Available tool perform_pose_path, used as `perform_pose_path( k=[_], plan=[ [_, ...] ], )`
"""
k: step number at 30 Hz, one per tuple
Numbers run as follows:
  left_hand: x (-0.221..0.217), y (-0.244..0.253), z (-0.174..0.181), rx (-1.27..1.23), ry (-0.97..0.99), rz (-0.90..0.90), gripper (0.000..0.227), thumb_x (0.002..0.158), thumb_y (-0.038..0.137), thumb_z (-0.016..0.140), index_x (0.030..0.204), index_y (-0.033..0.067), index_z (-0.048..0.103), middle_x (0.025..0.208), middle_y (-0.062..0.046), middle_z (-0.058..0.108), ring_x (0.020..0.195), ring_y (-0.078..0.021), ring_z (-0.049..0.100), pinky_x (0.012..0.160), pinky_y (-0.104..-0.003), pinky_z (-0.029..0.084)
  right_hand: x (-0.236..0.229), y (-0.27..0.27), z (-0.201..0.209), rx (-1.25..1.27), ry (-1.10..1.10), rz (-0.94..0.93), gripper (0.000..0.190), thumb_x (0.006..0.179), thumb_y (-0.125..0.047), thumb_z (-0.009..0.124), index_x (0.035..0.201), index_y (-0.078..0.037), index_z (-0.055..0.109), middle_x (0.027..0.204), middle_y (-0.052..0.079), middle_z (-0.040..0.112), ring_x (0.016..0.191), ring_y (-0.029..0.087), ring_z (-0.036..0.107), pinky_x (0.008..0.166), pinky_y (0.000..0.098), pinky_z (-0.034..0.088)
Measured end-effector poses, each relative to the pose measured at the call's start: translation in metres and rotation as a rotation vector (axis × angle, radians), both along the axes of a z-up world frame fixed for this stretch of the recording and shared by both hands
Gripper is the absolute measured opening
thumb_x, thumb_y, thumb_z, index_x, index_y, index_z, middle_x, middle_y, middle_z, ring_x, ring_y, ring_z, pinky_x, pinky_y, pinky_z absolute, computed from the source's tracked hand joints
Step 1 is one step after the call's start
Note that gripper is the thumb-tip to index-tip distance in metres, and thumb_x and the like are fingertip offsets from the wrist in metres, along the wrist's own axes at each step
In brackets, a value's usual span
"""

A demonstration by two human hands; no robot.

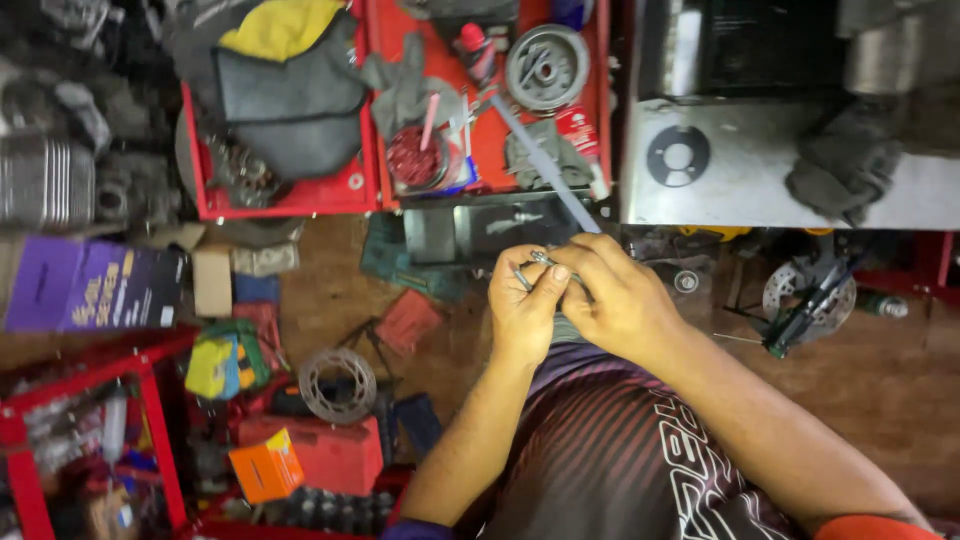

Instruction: The person measures several small metal rods using a vernier caliper in a cluttered workshop. They then search through a red tool chest, select a wrench, and briefly handle a large engine block.

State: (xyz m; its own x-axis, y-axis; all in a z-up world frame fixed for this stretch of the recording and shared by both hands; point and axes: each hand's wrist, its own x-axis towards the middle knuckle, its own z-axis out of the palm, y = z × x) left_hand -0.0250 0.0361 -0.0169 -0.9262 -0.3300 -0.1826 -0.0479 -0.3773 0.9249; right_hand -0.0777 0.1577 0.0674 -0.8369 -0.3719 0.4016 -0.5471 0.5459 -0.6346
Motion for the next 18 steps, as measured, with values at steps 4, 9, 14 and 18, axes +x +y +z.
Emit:
perform_pose_path(
  k=[4, 9, 14, 18],
  plan=[
    [-0.009, 0.004, 0.007, -0.088, 0.039, -0.075, 0.030, 0.092, 0.008, 0.078, 0.116, -0.0004, 0.062, 0.084, -0.013, 0.077, 0.080, -0.0139, 0.071, 0.080, -0.032, 0.061, -0.002, 0.007, 0.007, -0.042, 0.076, -0.078, 0.018, 0.092, -0.014, 0.065, 0.107, -0.017, 0.074, 0.099, 0.002, 0.068, 0.075, 0.024, 0.070, 0.066, 0.0355, 0.058],
    [-0.015, -0.003, 0.037, -0.148, 0.089, -0.216, 0.023, 0.094, 0.010, 0.076, 0.113, -0.0011, 0.068, 0.083, -0.013, 0.076, 0.081, -0.0157, 0.072, 0.081, -0.034, 0.061, -0.004, 0.034, 0.011, -0.036, 0.096, -0.074, 0.013, 0.096, -0.023, 0.068, 0.104, -0.016, 0.075, 0.097, 0.003, 0.068, 0.073, 0.026, 0.070, 0.062, 0.0375, 0.059],
    [-0.023, -0.011, 0.067, -0.445, 0.104, -0.321, 0.018, 0.099, 0.020, 0.070, 0.107, 0.0066, 0.078, 0.070, -0.010, 0.073, 0.069, -0.0185, 0.069, 0.069, -0.036, 0.059, 0.003, 0.047, 0.024, -0.012, 0.098, -0.059, 0.012, 0.099, -0.021, 0.065, 0.103, -0.014, 0.075, 0.089, 0.005, 0.067, 0.066, 0.028, 0.068, 0.056, 0.0391, 0.057],
    [-0.030, -0.012, 0.090, -0.613, 0.218, -0.370, 0.011, 0.095, 0.017, 0.074, 0.103, 0.0104, 0.079, 0.079, -0.007, 0.076, 0.077, -0.0238, 0.073, 0.073, -0.035, 0.059, 0.007, 0.057, 0.027, 0.017, 0.101, -0.036, 0.013, 0.101, -0.023, 0.065, 0.099, -0.015, 0.074, 0.080, 0.005, 0.063, 0.060, 0.029, 0.065, 0.054, 0.0390, 0.056]
  ],
)
